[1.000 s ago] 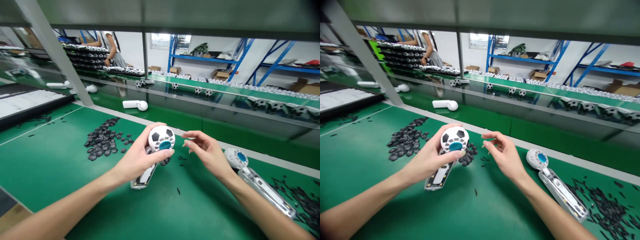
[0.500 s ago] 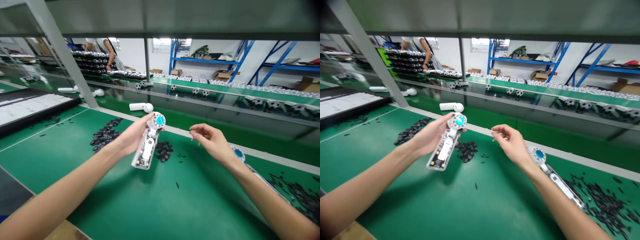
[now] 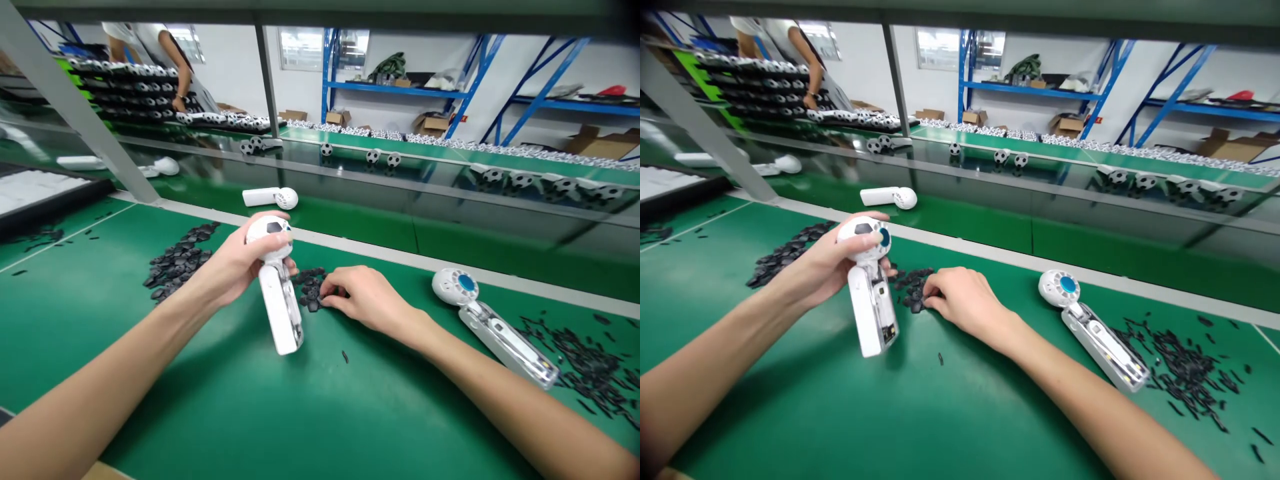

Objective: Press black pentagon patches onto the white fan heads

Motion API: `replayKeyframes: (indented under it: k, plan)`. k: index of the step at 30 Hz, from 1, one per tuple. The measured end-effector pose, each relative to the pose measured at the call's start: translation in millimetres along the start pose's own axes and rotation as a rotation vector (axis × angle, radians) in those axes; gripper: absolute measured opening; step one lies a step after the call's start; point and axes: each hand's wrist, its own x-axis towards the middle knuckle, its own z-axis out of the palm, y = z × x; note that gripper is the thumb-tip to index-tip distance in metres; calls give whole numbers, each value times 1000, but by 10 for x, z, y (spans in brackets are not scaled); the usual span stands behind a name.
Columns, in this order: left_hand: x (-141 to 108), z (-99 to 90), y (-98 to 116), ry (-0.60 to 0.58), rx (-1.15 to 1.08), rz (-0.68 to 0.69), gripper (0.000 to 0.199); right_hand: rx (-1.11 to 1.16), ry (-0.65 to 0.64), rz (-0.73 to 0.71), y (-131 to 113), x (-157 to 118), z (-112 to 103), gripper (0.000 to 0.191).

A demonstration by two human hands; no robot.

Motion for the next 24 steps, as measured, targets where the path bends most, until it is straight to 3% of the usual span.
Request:
replayKeyframes:
  k: [8,10,12,15,17,20,24]
  plan:
    - [-160,138,-148,-107,197,-48,54,55,-12,24,50,-2,29,7]
    - [-163,134,-139,-72,294,-5,52,61,10,-30,90,-25,48,10]
    - [-154,117,-117,1,458,98,49,50,123,-187,127,-83,54,10]
    - [-134,87,-95,52,642,233,46,-84,458,-541,128,-225,-12,7]
    - [-123,72,-99,38,670,270,45,-217,627,-723,76,-331,-117,16]
    - [-113,57,-118,17,661,319,41,-353,637,-853,-44,-460,-310,24]
    - [-117,52,-153,-7,612,300,36,-386,560,-923,-137,-516,-447,15]
